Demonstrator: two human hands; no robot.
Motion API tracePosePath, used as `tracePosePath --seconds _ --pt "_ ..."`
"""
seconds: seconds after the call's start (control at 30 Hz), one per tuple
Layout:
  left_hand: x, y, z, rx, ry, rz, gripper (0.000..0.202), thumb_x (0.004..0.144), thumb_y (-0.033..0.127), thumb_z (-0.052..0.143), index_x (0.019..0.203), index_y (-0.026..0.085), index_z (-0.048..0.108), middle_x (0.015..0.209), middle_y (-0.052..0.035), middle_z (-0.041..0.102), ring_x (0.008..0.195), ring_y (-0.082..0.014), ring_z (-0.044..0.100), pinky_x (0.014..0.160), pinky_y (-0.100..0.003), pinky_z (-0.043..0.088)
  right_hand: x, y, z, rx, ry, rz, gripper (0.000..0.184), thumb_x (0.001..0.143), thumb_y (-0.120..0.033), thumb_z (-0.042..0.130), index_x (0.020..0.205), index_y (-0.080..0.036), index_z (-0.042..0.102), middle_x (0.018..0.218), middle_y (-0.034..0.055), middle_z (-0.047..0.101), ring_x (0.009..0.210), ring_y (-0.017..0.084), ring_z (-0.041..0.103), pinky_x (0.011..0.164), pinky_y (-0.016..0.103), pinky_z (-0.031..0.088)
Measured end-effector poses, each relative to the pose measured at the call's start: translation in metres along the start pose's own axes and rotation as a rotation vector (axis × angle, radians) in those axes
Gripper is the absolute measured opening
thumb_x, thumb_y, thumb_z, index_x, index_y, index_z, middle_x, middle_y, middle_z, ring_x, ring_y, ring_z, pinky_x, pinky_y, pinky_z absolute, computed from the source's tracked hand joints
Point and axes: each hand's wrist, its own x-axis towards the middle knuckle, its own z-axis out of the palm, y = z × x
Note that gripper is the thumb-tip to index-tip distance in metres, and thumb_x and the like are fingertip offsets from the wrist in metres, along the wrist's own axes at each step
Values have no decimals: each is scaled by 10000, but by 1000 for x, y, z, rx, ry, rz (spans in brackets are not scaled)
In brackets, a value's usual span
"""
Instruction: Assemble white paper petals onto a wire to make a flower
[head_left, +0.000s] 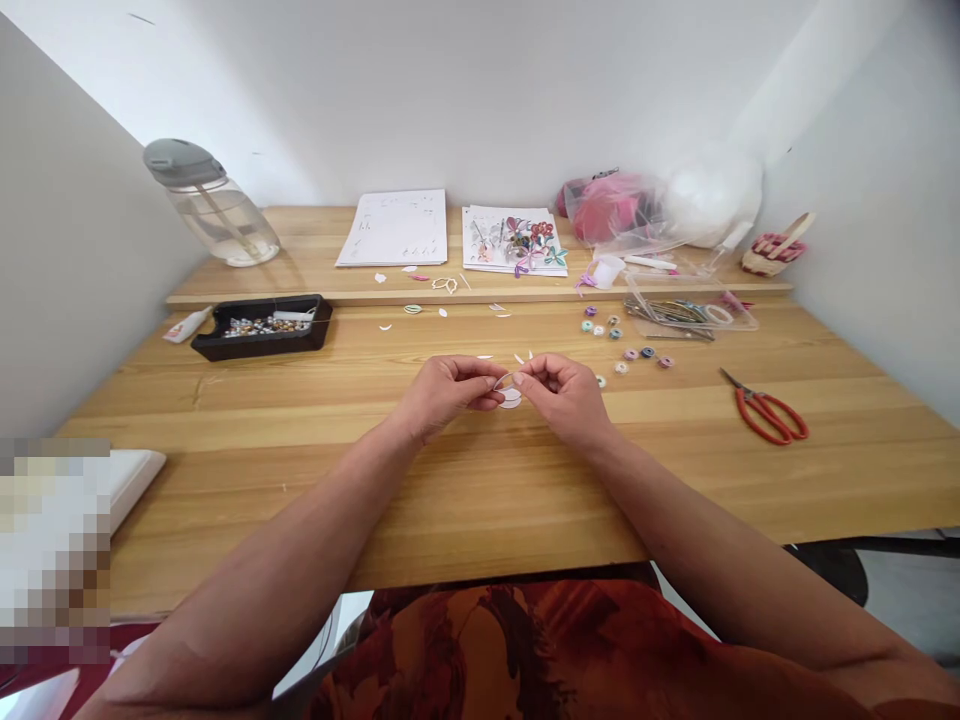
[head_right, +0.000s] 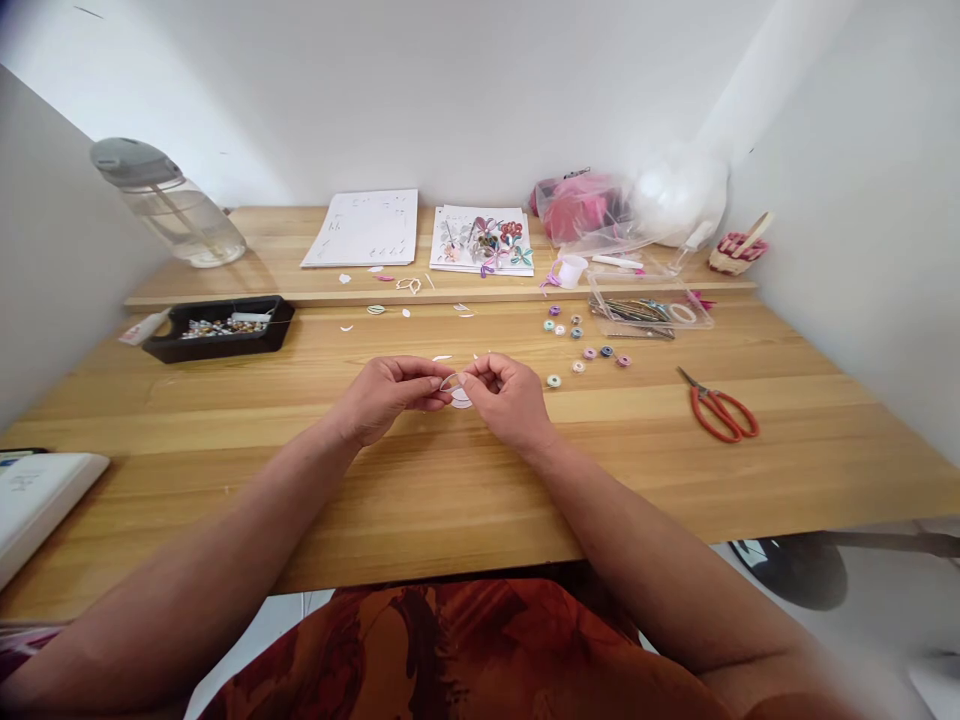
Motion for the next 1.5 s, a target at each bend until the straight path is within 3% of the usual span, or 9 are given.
tracePosePath --seconds 0.27,0.57,0.73,0.87,1.03,1.5 --pt "-2 0 1 54 -24 35 357 663 397 790 882 119 747 857 -97 726 749 -157 675 744 -289 562 1 2 1 5 6 14 212 775 -394 677 740 -192 622 684 16 621 602 136 523 565 274 415" --pt "2 -5 -1 105 -1 33 393 625 380 825 896 106 745 740 -67 711 676 -128 650 706 -267 556 2 4 1 103 -22 10 178 775 -352 686 765 -182 639 707 15 629 630 134 537 612 284 438" --pt "5 -8 -3 47 46 57 385 615 390 831 875 121 742 776 -60 715 703 -132 664 709 -265 561 6 7 -3 122 80 82 229 758 -385 691 892 -200 662 761 0 621 566 103 479 540 255 400" --pt "6 -9 -3 44 59 57 393 610 390 835 880 121 738 782 -60 714 699 -133 666 705 -271 564 6 4 -3 170 46 143 246 781 -448 660 789 -203 633 712 -6 604 525 93 423 502 251 364" --pt "4 -7 -1 63 53 70 399 609 380 835 888 112 733 766 -69 715 702 -145 672 701 -278 567 4 3 2 121 -59 94 282 722 -457 729 739 -191 639 725 9 628 634 126 525 618 275 443" --pt "2 -9 0 137 43 96 387 629 413 816 874 122 743 748 -74 713 694 -151 671 686 -276 571 3 6 4 163 -23 103 221 723 -390 732 743 -183 659 740 19 664 671 142 573 665 297 469"
